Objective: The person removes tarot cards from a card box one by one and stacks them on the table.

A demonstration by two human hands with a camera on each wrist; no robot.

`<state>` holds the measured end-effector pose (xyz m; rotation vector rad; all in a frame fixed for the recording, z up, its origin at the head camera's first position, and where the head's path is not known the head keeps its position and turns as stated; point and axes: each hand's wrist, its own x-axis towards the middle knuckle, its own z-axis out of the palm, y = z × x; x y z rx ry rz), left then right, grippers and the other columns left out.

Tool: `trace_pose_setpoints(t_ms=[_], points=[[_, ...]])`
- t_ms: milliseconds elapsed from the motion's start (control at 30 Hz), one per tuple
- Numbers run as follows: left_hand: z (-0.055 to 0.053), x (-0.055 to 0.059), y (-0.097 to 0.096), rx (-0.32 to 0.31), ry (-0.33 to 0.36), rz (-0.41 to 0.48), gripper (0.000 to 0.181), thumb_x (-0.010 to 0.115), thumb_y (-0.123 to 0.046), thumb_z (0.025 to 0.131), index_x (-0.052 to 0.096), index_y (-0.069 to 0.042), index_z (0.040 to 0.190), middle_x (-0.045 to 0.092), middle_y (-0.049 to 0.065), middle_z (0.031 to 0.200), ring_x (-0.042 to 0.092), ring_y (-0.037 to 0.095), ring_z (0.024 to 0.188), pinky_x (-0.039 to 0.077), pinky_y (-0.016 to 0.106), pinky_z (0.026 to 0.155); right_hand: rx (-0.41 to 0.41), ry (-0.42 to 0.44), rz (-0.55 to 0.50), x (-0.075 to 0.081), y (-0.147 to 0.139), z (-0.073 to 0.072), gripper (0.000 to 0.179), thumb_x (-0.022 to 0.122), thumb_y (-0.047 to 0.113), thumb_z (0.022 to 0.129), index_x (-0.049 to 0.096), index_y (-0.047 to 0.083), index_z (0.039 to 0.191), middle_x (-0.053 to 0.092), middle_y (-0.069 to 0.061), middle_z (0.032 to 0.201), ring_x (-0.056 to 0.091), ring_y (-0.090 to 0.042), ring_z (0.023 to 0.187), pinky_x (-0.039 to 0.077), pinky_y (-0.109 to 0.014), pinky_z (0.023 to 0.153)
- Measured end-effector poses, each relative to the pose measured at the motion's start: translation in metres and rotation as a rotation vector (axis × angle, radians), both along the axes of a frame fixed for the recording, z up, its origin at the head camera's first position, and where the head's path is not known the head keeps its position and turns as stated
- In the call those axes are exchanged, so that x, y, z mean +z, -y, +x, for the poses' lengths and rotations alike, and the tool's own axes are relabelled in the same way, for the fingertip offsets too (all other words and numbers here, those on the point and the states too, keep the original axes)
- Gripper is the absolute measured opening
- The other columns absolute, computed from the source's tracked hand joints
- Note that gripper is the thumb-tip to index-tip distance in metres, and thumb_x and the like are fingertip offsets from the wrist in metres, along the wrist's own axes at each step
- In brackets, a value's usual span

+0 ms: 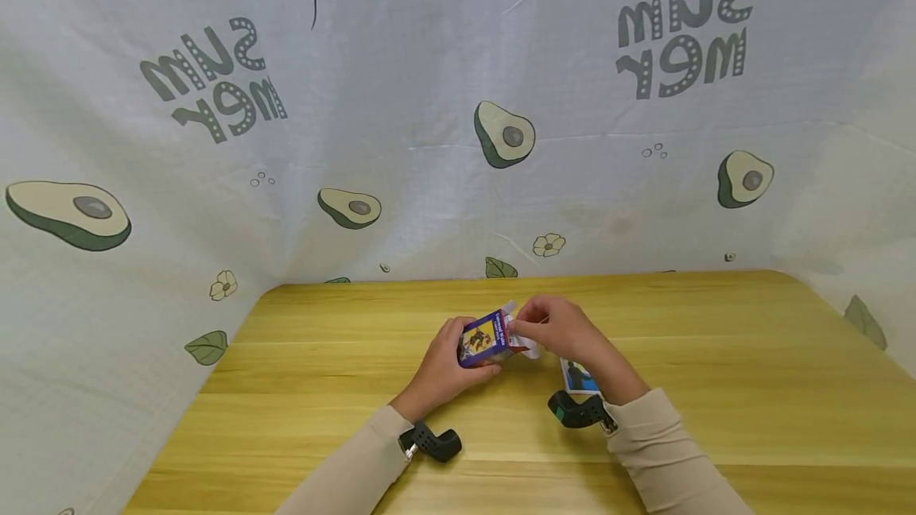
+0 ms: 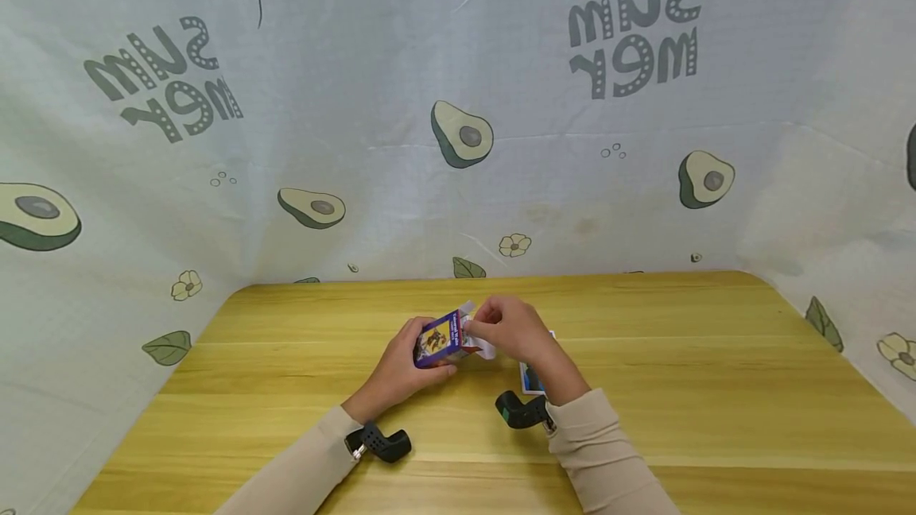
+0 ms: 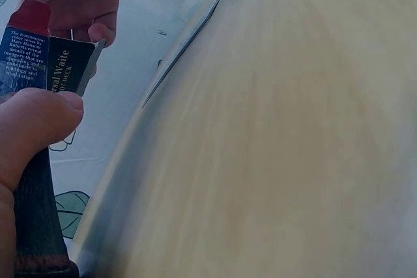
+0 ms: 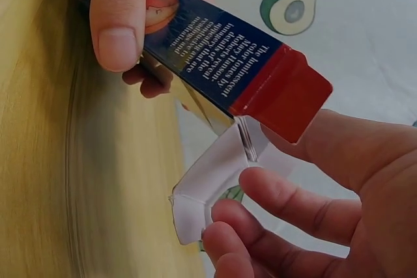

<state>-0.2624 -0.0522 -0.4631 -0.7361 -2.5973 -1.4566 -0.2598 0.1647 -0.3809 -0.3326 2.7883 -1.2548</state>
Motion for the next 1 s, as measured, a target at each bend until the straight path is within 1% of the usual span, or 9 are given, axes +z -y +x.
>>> trace_pose_setpoints(t_ms=[200, 400, 667, 1000], points=[[-0.0008, -0.0004, -0.0007, 0.002, -0.007, -0.006, 0.071, 0.079, -0.042, 0.078, 0.044, -0.016, 0.133, 0.048, -0.003, 0.117, 0.050, 0.012, 0.101, 0.045, 0.029, 0.090, -0.004, 0.001, -0.001, -0.0033, 0.0011, 0.0002, 0.020, 0.070, 0.028, 0.088, 0.065, 0.009, 0.089, 0.064, -0.004, 0.090, 0.056, -0.021, 0.083, 0.047, -0.032, 0.067], [0.0002, 0.0005, -0.0010, 0.004, 0.004, -0.002, 0.071, 0.079, -0.042, 0.078, 0.045, -0.015, 0.133, 0.049, -0.003, 0.117, 0.050, 0.012, 0.102, 0.045, 0.029, 0.090, -0.006, -0.006, 0.002, -0.0049, 0.0017, -0.0004, 0.018, 0.071, 0.025, 0.087, 0.065, 0.008, 0.089, 0.064, -0.004, 0.089, 0.057, -0.021, 0.084, 0.047, -0.032, 0.067], [0.0006, 0.0018, -0.0006, 0.006, 0.003, -0.005, 0.071, 0.079, -0.043, 0.077, 0.045, -0.016, 0.134, 0.048, -0.003, 0.118, 0.050, 0.013, 0.102, 0.045, 0.029, 0.090, -0.018, 0.017, 0.010, -0.0030, 0.0014, -0.0009, 0.020, 0.072, 0.028, 0.087, 0.065, 0.009, 0.090, 0.063, -0.005, 0.092, 0.055, -0.021, 0.083, 0.046, -0.032, 0.068], [-0.0003, 0.0006, 0.0000, -0.003, 0.004, 0.006, 0.070, 0.079, -0.042, 0.077, 0.045, -0.016, 0.133, 0.048, -0.003, 0.118, 0.050, 0.013, 0.101, 0.046, 0.028, 0.088, -0.031, 0.055, 0.006, 0.0014, -0.0013, 0.0007, 0.020, 0.070, 0.026, 0.088, 0.068, 0.007, 0.088, 0.062, -0.007, 0.093, 0.054, -0.020, 0.075, 0.048, -0.031, 0.064]])
